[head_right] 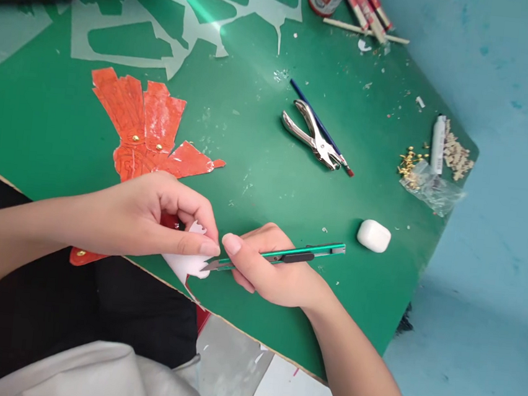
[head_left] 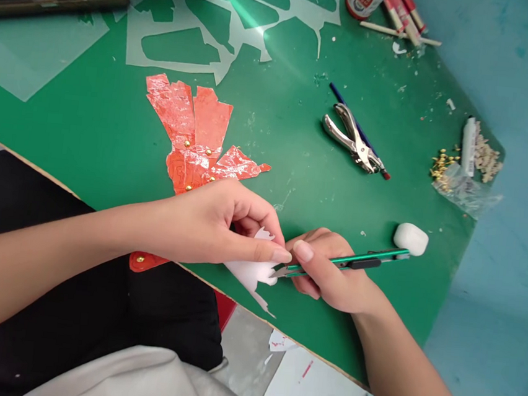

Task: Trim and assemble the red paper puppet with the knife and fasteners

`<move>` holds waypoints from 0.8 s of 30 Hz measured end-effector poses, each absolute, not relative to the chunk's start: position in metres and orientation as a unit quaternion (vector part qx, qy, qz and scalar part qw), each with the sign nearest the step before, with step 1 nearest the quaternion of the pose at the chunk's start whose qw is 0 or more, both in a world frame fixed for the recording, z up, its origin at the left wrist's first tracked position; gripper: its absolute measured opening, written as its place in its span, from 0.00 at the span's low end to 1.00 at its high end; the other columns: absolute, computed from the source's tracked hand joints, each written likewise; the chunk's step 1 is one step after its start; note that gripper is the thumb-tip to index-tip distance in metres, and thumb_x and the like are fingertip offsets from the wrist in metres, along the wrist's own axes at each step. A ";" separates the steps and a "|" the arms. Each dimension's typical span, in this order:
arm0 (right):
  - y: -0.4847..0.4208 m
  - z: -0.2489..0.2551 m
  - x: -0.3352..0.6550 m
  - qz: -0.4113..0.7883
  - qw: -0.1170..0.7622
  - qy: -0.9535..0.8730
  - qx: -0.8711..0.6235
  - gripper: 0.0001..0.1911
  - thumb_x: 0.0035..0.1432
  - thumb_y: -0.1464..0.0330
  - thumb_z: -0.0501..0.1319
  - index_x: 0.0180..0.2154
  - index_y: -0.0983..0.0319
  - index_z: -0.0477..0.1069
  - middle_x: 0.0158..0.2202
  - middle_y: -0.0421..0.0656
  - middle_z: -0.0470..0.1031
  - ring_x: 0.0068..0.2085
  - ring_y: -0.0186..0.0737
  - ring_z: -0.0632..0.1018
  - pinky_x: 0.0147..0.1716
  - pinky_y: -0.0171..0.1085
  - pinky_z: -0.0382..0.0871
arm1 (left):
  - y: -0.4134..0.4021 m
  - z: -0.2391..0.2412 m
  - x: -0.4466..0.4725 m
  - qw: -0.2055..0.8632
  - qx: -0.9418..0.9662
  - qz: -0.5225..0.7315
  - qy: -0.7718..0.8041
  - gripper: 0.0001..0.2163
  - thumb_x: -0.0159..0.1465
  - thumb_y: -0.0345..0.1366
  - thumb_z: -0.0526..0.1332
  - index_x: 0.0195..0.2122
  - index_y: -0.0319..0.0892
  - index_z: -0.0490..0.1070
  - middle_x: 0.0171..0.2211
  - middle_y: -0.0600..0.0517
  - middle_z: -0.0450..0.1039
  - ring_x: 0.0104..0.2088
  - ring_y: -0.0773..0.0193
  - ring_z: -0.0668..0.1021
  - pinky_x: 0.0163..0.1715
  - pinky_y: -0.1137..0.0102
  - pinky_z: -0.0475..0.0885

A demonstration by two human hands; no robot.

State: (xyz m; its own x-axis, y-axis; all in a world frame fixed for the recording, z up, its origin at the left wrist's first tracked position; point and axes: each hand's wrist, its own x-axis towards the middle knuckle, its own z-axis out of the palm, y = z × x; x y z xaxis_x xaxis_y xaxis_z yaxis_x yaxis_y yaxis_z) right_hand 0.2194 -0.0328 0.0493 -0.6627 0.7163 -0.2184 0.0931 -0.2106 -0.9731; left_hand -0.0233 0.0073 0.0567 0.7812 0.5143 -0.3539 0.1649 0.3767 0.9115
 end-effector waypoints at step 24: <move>-0.033 0.046 0.220 0.692 0.260 -0.587 -0.330 0.35 0.77 0.61 0.54 0.15 0.62 0.60 0.13 0.36 0.62 0.17 0.27 0.62 0.21 0.33 0.55 | 0.004 0.057 -0.024 0.759 0.556 0.139 0.310 0.06 0.66 0.39 0.69 0.35 0.43 0.81 0.27 0.53 0.81 0.26 0.68 0.80 0.20 0.78 0.65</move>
